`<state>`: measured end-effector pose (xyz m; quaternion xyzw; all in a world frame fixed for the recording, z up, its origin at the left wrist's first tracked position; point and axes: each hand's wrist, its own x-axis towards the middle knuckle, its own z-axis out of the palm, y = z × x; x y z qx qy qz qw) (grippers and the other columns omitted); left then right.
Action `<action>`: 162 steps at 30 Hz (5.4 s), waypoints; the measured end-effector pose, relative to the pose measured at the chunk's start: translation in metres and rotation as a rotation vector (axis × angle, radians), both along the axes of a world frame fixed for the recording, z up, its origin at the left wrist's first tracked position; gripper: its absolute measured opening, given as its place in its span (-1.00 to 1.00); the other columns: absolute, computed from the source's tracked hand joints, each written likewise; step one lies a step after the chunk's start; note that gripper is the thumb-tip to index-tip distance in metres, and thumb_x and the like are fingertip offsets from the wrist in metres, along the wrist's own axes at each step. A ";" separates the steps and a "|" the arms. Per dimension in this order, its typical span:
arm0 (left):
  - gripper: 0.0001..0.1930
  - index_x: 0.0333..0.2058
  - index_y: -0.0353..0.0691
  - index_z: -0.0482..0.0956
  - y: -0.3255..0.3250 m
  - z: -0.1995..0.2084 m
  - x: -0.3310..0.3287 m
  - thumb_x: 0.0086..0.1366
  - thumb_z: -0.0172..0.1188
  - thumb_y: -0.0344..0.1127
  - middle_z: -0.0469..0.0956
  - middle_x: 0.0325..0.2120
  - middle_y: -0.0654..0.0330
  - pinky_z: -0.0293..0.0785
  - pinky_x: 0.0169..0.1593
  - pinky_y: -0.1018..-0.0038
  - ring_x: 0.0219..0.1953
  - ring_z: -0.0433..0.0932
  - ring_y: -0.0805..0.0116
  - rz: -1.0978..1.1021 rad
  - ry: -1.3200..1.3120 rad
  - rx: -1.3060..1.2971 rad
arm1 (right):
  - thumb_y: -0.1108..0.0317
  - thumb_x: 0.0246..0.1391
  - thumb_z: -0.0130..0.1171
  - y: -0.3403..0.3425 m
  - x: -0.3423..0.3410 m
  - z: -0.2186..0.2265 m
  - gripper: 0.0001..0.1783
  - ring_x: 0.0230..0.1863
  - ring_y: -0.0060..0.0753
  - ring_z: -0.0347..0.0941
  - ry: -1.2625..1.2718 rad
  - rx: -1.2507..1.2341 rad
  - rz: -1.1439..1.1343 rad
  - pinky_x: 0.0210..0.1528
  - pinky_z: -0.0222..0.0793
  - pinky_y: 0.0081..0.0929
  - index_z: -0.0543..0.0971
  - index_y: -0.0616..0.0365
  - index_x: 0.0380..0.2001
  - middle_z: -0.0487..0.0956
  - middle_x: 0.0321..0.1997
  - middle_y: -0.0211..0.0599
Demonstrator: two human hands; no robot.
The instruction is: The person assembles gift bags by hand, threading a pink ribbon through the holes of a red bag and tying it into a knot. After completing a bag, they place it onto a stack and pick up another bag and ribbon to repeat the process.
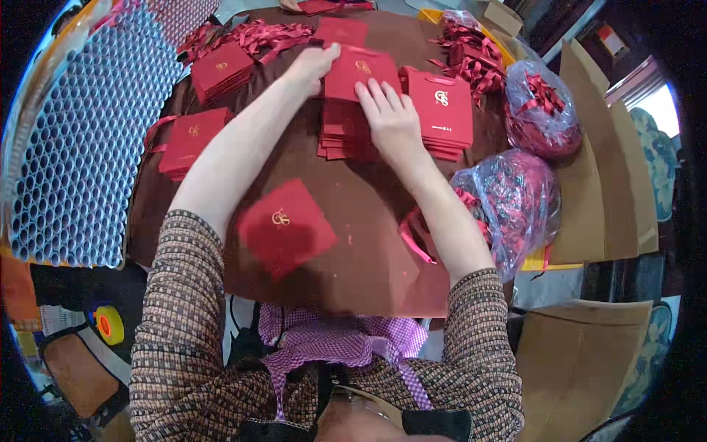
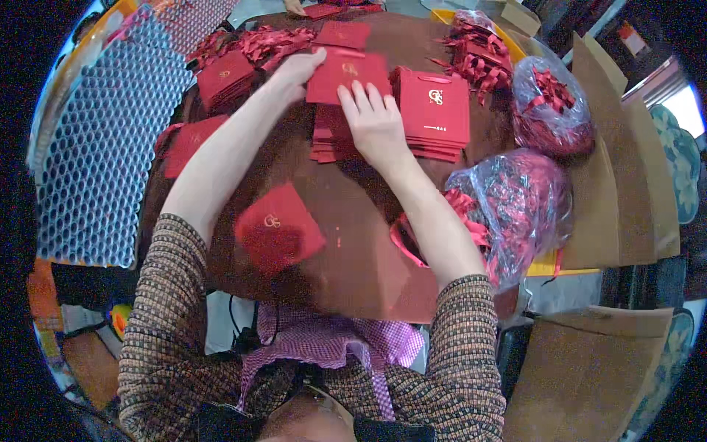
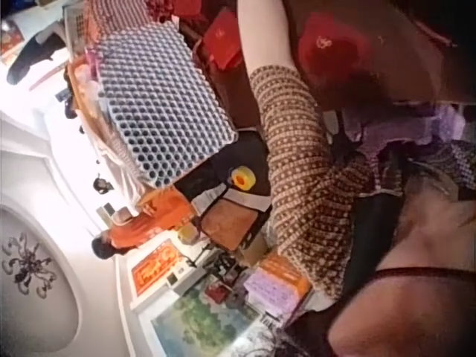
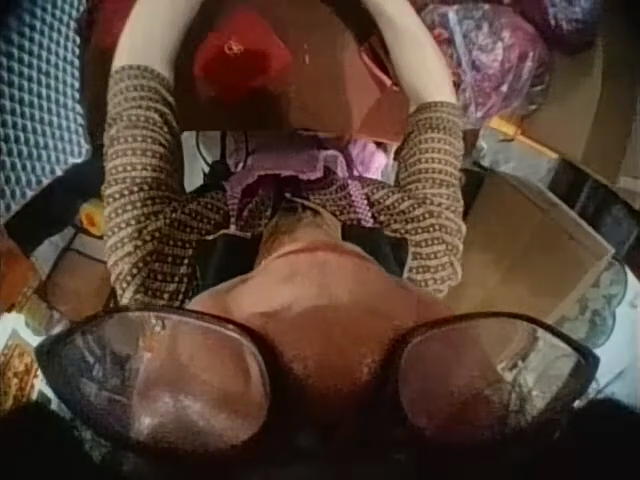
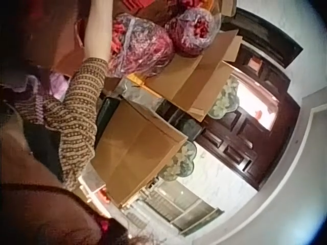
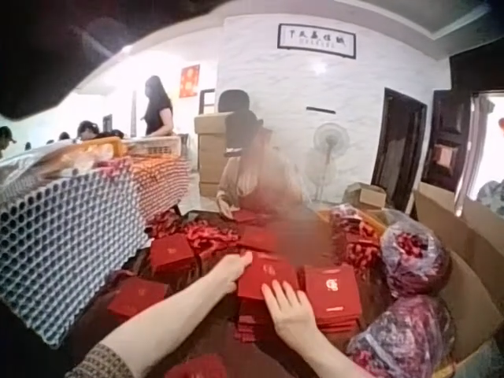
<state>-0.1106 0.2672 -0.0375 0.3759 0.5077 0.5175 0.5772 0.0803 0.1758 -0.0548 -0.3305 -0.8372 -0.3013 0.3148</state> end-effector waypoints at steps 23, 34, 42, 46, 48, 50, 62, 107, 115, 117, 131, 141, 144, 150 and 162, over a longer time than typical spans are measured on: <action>-0.34 0.32 0.11 -0.09 -0.019 -0.074 0.039 0.33 -0.24 0.18 -0.27 0.35 0.07 -0.25 0.25 -0.26 0.36 -0.30 -0.13 -0.415 1.726 0.416 | 0.51 -0.07 -0.02 -0.011 0.035 -0.047 -0.54 0.11 -0.06 0.36 -0.134 -0.528 0.045 0.08 0.24 -0.19 0.43 0.25 0.00 0.45 0.08 -0.06; -0.50 0.09 -0.25 0.33 -0.044 -0.025 0.000 0.27 -0.03 -0.04 0.28 0.12 -0.12 0.20 0.13 0.08 0.17 0.21 -0.11 0.145 1.352 0.777 | 0.44 -0.03 0.22 -0.173 0.112 -0.006 -0.83 -0.29 -0.18 0.51 0.463 -0.913 -0.048 -0.24 0.40 -0.41 0.54 0.27 -0.33 0.55 -0.33 -0.13; -0.43 -0.38 -0.43 0.57 -0.185 -0.046 -0.057 0.21 0.07 0.13 0.53 -0.40 -0.25 0.41 -0.16 0.15 -0.24 0.54 -0.11 -0.379 1.380 0.256 | 0.42 -0.10 0.23 -0.227 0.118 -0.064 -0.79 -0.24 -0.07 0.42 0.315 -0.721 -0.221 -0.12 0.25 -0.25 0.51 0.21 -0.34 0.50 -0.32 -0.13; -0.44 -0.22 -0.35 0.56 -0.250 -0.079 -0.059 0.12 0.18 0.14 0.49 -0.21 -0.17 0.38 -0.04 0.15 -0.10 0.46 -0.09 -0.297 1.504 0.285 | 0.43 -0.04 0.20 -0.236 0.108 -0.065 -0.79 -0.29 -0.02 0.46 0.423 -0.784 -0.105 -0.22 0.32 -0.20 0.50 0.25 -0.29 0.54 -0.37 -0.08; -0.50 -0.16 -0.31 0.52 -0.264 -0.080 -0.051 0.04 0.30 -0.02 0.42 -0.17 -0.09 0.30 0.02 0.18 -0.05 0.36 -0.03 -0.178 1.527 0.207 | 0.45 -0.01 0.18 -0.245 0.107 -0.055 -0.77 -0.34 -0.08 0.47 0.507 -0.814 -0.143 -0.28 0.35 -0.29 0.49 0.24 -0.24 0.55 -0.34 -0.08; -0.53 -0.19 -0.31 0.53 -0.266 -0.072 -0.046 0.01 0.34 -0.08 0.43 -0.19 -0.07 0.29 0.02 0.18 -0.06 0.35 -0.02 -0.146 1.515 0.195 | 0.49 0.05 0.13 -0.254 0.106 -0.040 -0.73 -0.47 -0.36 0.47 0.746 -0.876 -0.130 -0.45 0.36 -0.53 0.47 0.21 -0.13 0.58 -0.32 -0.18; -0.74 -0.39 -0.34 0.49 -0.289 -0.050 -0.021 0.02 0.32 -0.31 0.52 -0.50 0.10 0.43 -0.29 0.41 -0.41 0.49 0.35 -0.138 0.885 0.107 | 0.55 0.07 0.09 -0.296 0.112 0.024 -0.75 -0.21 -0.34 0.53 1.392 -1.207 0.521 -0.06 0.43 -0.45 0.49 0.33 -0.14 0.57 -0.19 -0.09; -0.66 -0.11 -0.41 0.46 -0.366 -0.096 0.059 0.09 0.18 -0.53 0.53 -0.27 0.12 0.43 -0.06 0.51 -0.20 0.49 0.41 -0.186 0.269 -0.037 | 0.45 -0.06 0.20 -0.278 0.036 -0.064 -0.88 -0.30 -0.22 0.49 0.665 -0.815 -0.004 -0.21 0.36 -0.36 0.54 0.19 -0.39 0.56 -0.38 -0.23; -0.68 -0.13 -0.41 0.47 -0.365 -0.105 0.057 0.08 0.17 -0.55 0.53 -0.29 0.16 0.43 -0.11 0.55 -0.23 0.49 0.46 -0.181 0.206 -0.029 | 0.40 -0.02 0.17 -0.278 0.032 -0.066 -0.92 -0.38 -0.21 0.41 0.386 -0.595 -0.049 -0.31 0.17 -0.28 0.48 0.12 -0.45 0.48 -0.45 -0.32; -0.68 -0.14 -0.41 0.47 -0.365 -0.103 0.057 0.08 0.17 -0.55 0.53 -0.30 0.17 0.43 -0.13 0.56 -0.25 0.48 0.48 -0.197 0.186 -0.046 | 0.39 -0.01 0.16 -0.276 0.032 -0.066 -0.91 -0.37 -0.21 0.41 0.319 -0.610 -0.068 -0.30 0.16 -0.28 0.47 0.12 -0.46 0.48 -0.45 -0.31; -0.66 -0.10 -0.31 0.48 -0.366 -0.104 0.057 0.09 0.20 -0.56 0.48 -0.29 0.28 0.42 -0.11 0.60 -0.21 0.42 0.54 -0.186 0.200 -0.034 | 0.33 0.05 0.12 -0.275 0.027 -0.068 -0.87 -0.36 -0.19 0.44 0.319 -0.697 -0.094 -0.19 0.15 -0.25 0.45 0.13 -0.47 0.52 -0.47 -0.26; -0.66 -0.11 -0.33 0.48 -0.365 -0.107 0.054 0.08 0.20 -0.58 0.46 -0.33 0.32 0.41 -0.14 0.63 -0.26 0.42 0.56 -0.226 0.182 -0.042 | 0.35 -0.03 0.19 -0.275 0.020 -0.076 -0.84 -0.43 -0.19 0.39 0.322 -0.564 -0.083 -0.23 0.12 -0.23 0.42 0.14 -0.53 0.46 -0.52 -0.25; -0.66 -0.11 -0.33 0.48 -0.365 -0.109 0.054 0.07 0.20 -0.59 0.46 -0.34 0.33 0.42 -0.16 0.64 -0.26 0.42 0.57 -0.216 0.184 -0.044 | 0.37 -0.08 0.20 -0.276 0.014 -0.082 -0.82 -0.45 -0.18 0.35 0.323 -0.486 -0.048 -0.26 0.11 -0.20 0.38 0.12 -0.54 0.39 -0.56 -0.25; -0.68 -0.13 -0.36 0.49 -0.365 -0.109 0.053 0.07 0.18 -0.62 0.49 -0.38 0.33 0.43 -0.22 0.65 -0.33 0.44 0.58 -0.194 0.176 -0.040 | 0.43 -0.11 0.19 -0.277 0.009 -0.089 -0.80 -0.49 -0.19 0.31 0.334 -0.448 -0.019 -0.27 0.10 -0.22 0.34 0.12 -0.57 0.36 -0.59 -0.25; -0.67 -0.12 -0.38 0.50 -0.366 -0.104 0.050 0.07 0.18 -0.62 0.49 -0.39 0.34 0.43 -0.25 0.67 -0.36 0.45 0.59 -0.170 -0.021 -0.048 | 0.45 -0.09 0.18 -0.277 0.012 -0.093 -0.88 -0.46 -0.17 0.34 0.525 -0.489 0.011 -0.26 0.11 -0.24 0.42 0.13 -0.55 0.44 -0.53 -0.25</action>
